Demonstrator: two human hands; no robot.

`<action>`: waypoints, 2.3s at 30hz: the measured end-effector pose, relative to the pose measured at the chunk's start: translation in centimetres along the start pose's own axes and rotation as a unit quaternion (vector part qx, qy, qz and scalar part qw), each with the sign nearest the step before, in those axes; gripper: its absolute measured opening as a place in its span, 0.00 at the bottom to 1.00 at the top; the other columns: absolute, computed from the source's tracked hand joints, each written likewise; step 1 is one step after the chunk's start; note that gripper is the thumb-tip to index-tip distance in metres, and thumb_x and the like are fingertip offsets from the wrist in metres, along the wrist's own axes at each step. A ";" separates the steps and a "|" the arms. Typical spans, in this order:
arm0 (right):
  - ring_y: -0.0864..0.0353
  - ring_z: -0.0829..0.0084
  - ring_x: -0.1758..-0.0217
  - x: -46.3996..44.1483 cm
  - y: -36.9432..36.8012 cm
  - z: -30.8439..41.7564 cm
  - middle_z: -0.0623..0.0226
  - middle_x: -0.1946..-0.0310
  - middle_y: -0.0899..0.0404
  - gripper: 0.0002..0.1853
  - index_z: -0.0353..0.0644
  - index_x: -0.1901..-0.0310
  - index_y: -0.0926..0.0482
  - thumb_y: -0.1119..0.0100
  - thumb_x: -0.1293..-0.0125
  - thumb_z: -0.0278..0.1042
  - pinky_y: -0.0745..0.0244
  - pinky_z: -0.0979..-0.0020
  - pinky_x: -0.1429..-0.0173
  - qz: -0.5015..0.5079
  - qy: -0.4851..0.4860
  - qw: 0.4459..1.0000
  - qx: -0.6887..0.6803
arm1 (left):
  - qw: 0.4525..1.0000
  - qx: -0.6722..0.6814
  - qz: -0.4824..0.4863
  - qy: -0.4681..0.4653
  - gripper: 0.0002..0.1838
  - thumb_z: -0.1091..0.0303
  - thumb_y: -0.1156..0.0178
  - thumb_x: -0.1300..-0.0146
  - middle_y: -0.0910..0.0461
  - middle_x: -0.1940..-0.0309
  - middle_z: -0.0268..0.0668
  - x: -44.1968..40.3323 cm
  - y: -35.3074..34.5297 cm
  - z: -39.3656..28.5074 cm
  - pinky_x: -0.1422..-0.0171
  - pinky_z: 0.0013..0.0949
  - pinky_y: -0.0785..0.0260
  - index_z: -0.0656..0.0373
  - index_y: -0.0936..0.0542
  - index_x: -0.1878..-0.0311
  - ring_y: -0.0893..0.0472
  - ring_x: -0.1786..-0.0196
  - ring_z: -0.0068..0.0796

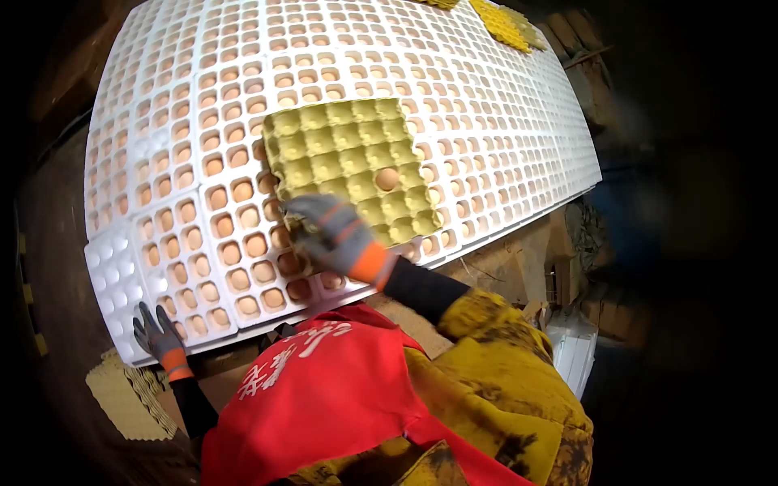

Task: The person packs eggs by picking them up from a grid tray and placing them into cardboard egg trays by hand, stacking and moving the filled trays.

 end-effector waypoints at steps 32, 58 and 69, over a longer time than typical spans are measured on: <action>0.18 0.72 0.44 3.2 6.7 -8.0 0.61 0.43 0.18 0.20 0.38 0.35 0.23 0.44 0.27 0.27 0.23 0.69 0.40 -0.100 -0.185 0.946 -0.247 | 0.828 0.559 -0.005 -0.045 0.29 0.78 0.30 0.42 0.23 0.43 0.41 1.3 9.0 -21.0 0.36 0.35 0.28 0.65 0.26 0.36 0.23 0.41 0.31; 0.20 0.78 0.59 16.1 21.3 -19.4 0.66 0.54 0.16 0.27 0.38 0.34 0.24 0.31 0.34 0.32 0.23 0.75 0.53 -0.371 -0.284 0.868 -0.171 | 0.699 0.650 0.207 -0.214 0.24 0.75 0.38 0.32 0.27 0.33 0.46 4.7 16.4 -34.3 0.28 0.36 0.34 0.64 0.27 0.33 0.26 0.32 0.37; 0.22 0.62 0.36 17.2 28.3 -25.9 0.56 0.39 0.20 0.24 0.40 0.33 0.26 0.42 0.31 0.25 0.29 0.67 0.33 -0.359 -0.190 0.903 0.137 | 0.887 0.269 0.115 -0.358 0.36 0.68 0.26 0.46 0.26 0.41 0.46 6.2 9.8 -29.8 0.34 0.48 0.31 0.53 0.27 0.32 0.27 0.37 0.51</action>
Point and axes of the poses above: each hand's wrist, its own x-axis away from the middle knuckle, its own y-axis out of the back of the hand, z = x × y, the point moved 1 cm from there along -x, towards the middle knuckle
